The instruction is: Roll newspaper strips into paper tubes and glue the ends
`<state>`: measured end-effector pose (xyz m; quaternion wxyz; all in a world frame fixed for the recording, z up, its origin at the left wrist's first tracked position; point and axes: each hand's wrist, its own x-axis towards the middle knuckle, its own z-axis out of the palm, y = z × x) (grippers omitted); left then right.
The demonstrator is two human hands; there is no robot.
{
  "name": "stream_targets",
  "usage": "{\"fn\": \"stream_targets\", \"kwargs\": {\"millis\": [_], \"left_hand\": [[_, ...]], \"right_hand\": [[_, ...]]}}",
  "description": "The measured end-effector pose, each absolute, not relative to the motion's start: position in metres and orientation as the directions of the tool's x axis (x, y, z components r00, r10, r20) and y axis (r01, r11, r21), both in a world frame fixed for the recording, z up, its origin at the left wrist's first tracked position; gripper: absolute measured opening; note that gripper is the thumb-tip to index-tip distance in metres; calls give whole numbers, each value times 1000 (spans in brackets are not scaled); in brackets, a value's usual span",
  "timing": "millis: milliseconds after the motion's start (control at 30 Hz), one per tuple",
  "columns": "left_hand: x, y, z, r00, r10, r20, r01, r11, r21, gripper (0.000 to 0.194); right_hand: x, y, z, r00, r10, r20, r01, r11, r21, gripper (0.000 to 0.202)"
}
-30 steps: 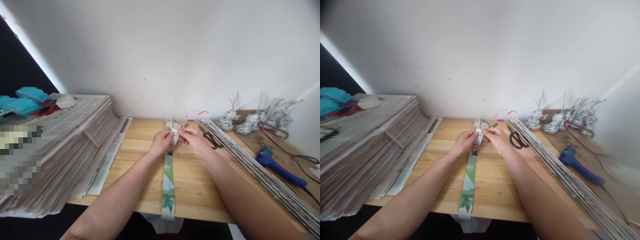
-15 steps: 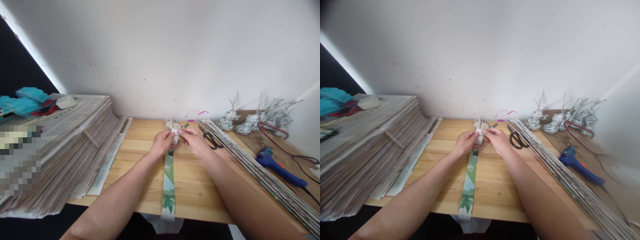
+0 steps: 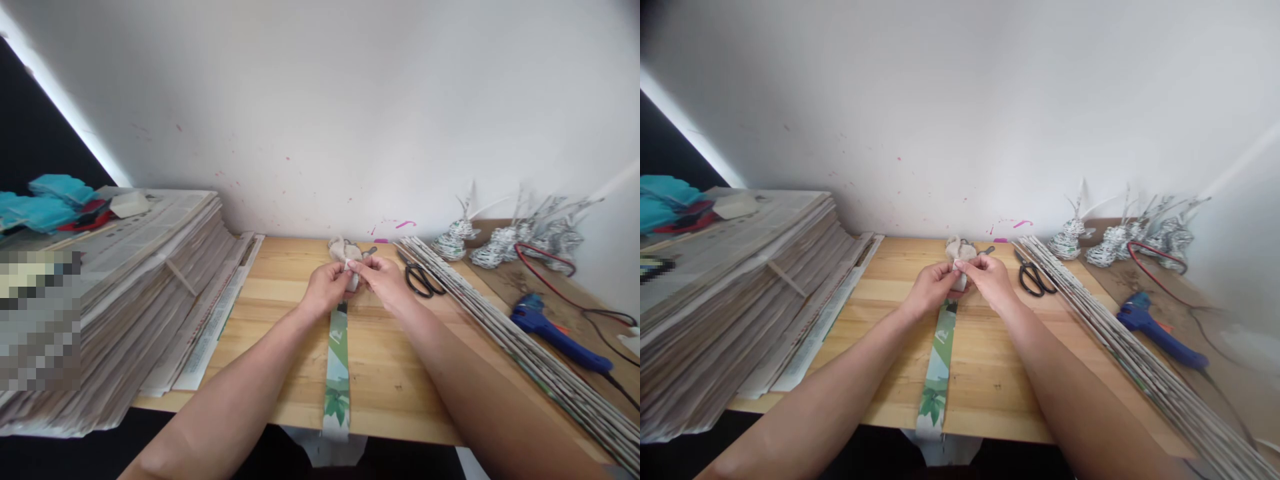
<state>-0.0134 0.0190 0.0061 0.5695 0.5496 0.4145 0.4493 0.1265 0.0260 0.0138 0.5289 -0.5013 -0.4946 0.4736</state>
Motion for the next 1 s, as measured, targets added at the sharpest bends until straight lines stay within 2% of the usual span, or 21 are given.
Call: {"fn": "stream_targets", "kwargs": {"millis": [167, 333, 667, 1000], "left_hand": [[-14, 21, 10, 241, 969, -54, -145, 91, 985, 22], [-16, 21, 13, 222, 972, -73, -176, 114, 978, 19], [-16, 20, 11, 233, 972, -34, -107, 61, 992, 19], [-16, 20, 12, 240, 967, -83, -120, 115, 986, 19]], "right_hand": [[137, 29, 17, -60, 998, -29, 9, -29, -1000, 42], [145, 29, 23, -128, 992, 1, 56, 8, -998, 40], [137, 24, 28, -64, 998, 20, 152, 30, -988, 32], [134, 25, 28, -79, 997, -24, 53, -19, -998, 27]]}}
